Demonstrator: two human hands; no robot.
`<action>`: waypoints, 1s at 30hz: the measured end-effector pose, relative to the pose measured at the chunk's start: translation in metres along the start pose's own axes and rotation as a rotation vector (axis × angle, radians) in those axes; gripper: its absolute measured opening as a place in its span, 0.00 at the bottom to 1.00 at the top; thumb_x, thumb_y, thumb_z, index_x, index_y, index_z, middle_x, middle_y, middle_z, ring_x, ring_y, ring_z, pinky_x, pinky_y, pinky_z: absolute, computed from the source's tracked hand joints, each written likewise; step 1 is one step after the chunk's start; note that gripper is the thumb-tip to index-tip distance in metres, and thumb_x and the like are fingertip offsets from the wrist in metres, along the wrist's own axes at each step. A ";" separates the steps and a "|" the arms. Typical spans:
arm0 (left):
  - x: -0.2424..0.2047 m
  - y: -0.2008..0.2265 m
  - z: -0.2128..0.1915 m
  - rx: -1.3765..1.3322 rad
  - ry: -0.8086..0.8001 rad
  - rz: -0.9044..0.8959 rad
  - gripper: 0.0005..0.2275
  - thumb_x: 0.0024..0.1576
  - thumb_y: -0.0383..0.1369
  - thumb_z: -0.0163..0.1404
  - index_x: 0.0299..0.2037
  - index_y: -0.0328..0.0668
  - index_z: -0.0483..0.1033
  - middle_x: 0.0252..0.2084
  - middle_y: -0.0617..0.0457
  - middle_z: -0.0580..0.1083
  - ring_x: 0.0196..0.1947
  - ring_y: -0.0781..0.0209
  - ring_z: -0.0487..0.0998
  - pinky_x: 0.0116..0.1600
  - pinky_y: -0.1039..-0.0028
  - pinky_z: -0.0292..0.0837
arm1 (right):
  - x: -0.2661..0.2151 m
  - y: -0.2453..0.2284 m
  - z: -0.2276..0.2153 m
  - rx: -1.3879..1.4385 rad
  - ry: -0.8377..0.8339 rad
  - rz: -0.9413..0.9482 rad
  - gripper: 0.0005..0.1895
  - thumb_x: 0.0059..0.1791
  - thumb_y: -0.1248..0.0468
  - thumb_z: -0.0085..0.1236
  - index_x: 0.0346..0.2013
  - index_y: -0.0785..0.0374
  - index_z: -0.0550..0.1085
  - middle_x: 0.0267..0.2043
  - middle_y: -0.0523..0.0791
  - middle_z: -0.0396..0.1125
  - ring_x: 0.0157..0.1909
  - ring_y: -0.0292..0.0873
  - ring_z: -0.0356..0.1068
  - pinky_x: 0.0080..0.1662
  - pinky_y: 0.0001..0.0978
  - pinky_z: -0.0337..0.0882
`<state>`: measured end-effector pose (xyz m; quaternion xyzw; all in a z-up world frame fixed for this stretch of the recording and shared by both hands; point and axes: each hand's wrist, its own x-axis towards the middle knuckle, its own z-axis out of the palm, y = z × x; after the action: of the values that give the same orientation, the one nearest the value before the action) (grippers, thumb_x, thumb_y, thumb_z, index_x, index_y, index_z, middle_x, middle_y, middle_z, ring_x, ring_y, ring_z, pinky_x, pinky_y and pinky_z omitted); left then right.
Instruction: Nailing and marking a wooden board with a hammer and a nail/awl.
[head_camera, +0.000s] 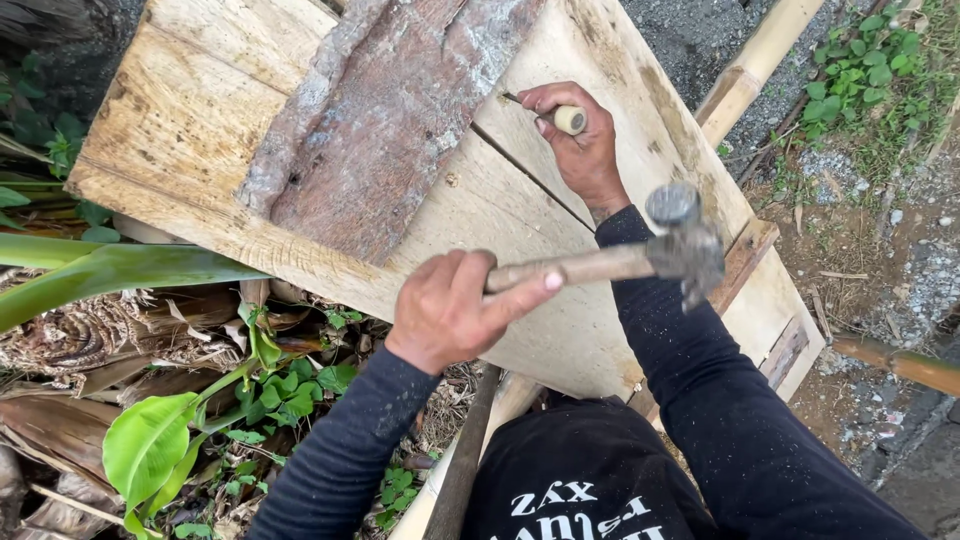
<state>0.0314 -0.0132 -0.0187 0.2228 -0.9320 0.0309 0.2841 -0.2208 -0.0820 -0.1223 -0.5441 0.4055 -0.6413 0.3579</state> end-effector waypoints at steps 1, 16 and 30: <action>0.004 -0.006 0.004 0.002 -0.004 -0.005 0.28 0.70 0.35 0.51 0.76 0.70 0.51 0.30 0.56 0.67 0.21 0.65 0.68 0.23 0.72 0.67 | -0.001 0.010 0.000 0.004 -0.003 0.004 0.12 0.54 0.82 0.51 0.46 0.65 0.69 0.52 0.47 0.70 0.62 0.48 0.72 0.68 0.41 0.73; 0.037 -0.022 -0.017 0.139 -0.209 -0.210 0.24 0.68 0.38 0.49 0.73 0.70 0.58 0.26 0.56 0.65 0.14 0.65 0.63 0.16 0.69 0.63 | 0.003 0.011 0.014 -0.035 0.130 0.101 0.13 0.55 0.74 0.57 0.55 0.65 0.74 0.55 0.45 0.74 0.58 0.39 0.74 0.61 0.33 0.75; 0.045 -0.025 -0.043 -0.170 -0.230 -0.532 0.25 0.65 0.37 0.54 0.72 0.56 0.62 0.28 0.49 0.71 0.20 0.55 0.72 0.26 0.62 0.72 | 0.004 0.021 -0.005 -0.120 0.083 0.106 0.19 0.52 0.67 0.68 0.55 0.72 0.73 0.50 0.47 0.72 0.53 0.39 0.72 0.57 0.33 0.74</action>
<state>0.0310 -0.0455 0.0403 0.4368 -0.8662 -0.1481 0.1924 -0.2258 -0.0935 -0.1400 -0.5153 0.4860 -0.6181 0.3409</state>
